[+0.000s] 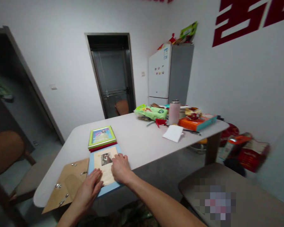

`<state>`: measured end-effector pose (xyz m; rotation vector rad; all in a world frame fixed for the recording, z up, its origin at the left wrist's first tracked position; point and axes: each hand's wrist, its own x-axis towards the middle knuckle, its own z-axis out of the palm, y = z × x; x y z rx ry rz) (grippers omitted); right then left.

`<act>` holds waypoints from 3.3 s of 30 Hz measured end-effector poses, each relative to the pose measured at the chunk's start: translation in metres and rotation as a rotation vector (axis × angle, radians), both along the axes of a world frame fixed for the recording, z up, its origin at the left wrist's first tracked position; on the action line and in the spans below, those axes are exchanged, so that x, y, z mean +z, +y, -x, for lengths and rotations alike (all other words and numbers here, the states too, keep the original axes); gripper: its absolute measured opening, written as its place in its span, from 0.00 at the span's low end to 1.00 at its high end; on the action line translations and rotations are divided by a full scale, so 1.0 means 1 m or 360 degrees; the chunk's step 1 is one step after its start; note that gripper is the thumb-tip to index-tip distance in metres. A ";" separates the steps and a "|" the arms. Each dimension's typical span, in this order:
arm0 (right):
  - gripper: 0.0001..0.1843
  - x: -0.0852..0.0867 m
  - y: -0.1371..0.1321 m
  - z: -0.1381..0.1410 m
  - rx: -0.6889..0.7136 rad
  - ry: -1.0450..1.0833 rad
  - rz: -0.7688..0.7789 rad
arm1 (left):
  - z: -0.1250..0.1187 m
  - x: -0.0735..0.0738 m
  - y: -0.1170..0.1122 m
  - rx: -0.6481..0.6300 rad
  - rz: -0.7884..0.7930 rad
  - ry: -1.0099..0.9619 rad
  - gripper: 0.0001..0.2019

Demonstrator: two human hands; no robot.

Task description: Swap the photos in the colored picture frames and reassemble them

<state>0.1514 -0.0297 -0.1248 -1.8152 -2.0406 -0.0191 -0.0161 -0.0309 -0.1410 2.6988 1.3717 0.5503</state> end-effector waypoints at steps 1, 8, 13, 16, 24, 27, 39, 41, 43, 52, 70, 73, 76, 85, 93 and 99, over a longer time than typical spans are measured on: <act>0.12 -0.001 0.001 0.000 0.0033 -0.0012 -0.0002 | -0.001 0.003 -0.002 0.0014 0.0030 0.0016 0.17; 0.15 -0.003 0.010 -0.003 0.0177 -0.0177 0.0010 | -0.003 0.023 -0.013 0.0037 0.0188 0.0030 0.12; 0.17 0.009 0.031 0.010 0.0151 -0.0237 0.0095 | -0.001 0.028 -0.020 0.0073 0.0184 -0.0030 0.10; 0.20 0.006 0.044 0.021 0.0192 -0.0215 0.0056 | 0.001 0.024 -0.022 0.0033 0.0241 -0.0114 0.20; 0.16 -0.004 0.039 0.025 0.0329 -0.0284 0.0048 | 0.009 0.011 -0.020 -0.0099 0.0435 0.0011 0.45; 0.16 0.008 0.043 0.027 0.0378 -0.0292 0.0121 | 0.011 0.015 -0.023 -0.0150 0.0397 -0.0010 0.38; 0.15 -0.001 0.074 0.022 0.0277 -0.0233 0.0069 | 0.012 0.014 -0.026 -0.0094 0.0420 -0.0053 0.42; 0.15 -0.002 0.072 0.025 0.0280 -0.0248 0.0070 | 0.012 0.014 -0.026 -0.0065 0.0412 -0.0054 0.42; 0.16 -0.005 0.069 0.028 0.0260 -0.0252 0.0049 | 0.013 0.016 -0.026 -0.0057 0.0413 -0.0054 0.40; 0.17 -0.004 0.056 0.032 0.0295 -0.0144 0.0004 | 0.015 0.024 -0.034 -0.0182 0.0383 -0.0017 0.30; 0.24 0.019 -0.001 0.119 0.0527 0.0467 0.0145 | 0.144 -0.002 -0.003 0.0485 -0.0205 -0.0397 0.20; 0.21 0.033 -0.010 0.089 0.0507 0.0531 0.0157 | 0.118 0.009 -0.010 0.0361 -0.0341 -0.0430 0.21; 0.22 0.043 -0.019 0.062 0.0398 0.0605 0.0136 | 0.092 0.010 -0.013 0.0244 -0.0470 -0.0422 0.22; 0.24 0.032 -0.031 -0.006 0.0306 0.0650 0.0171 | 0.016 0.005 -0.017 0.0120 -0.0274 -0.0227 0.29; 0.20 0.003 -0.020 -0.035 0.0283 0.0384 0.0190 | -0.021 0.025 -0.030 0.0257 0.0320 0.0114 0.25; 0.15 0.002 -0.015 -0.024 0.0283 0.0190 0.0041 | -0.016 0.021 -0.019 0.0168 0.0275 0.0148 0.18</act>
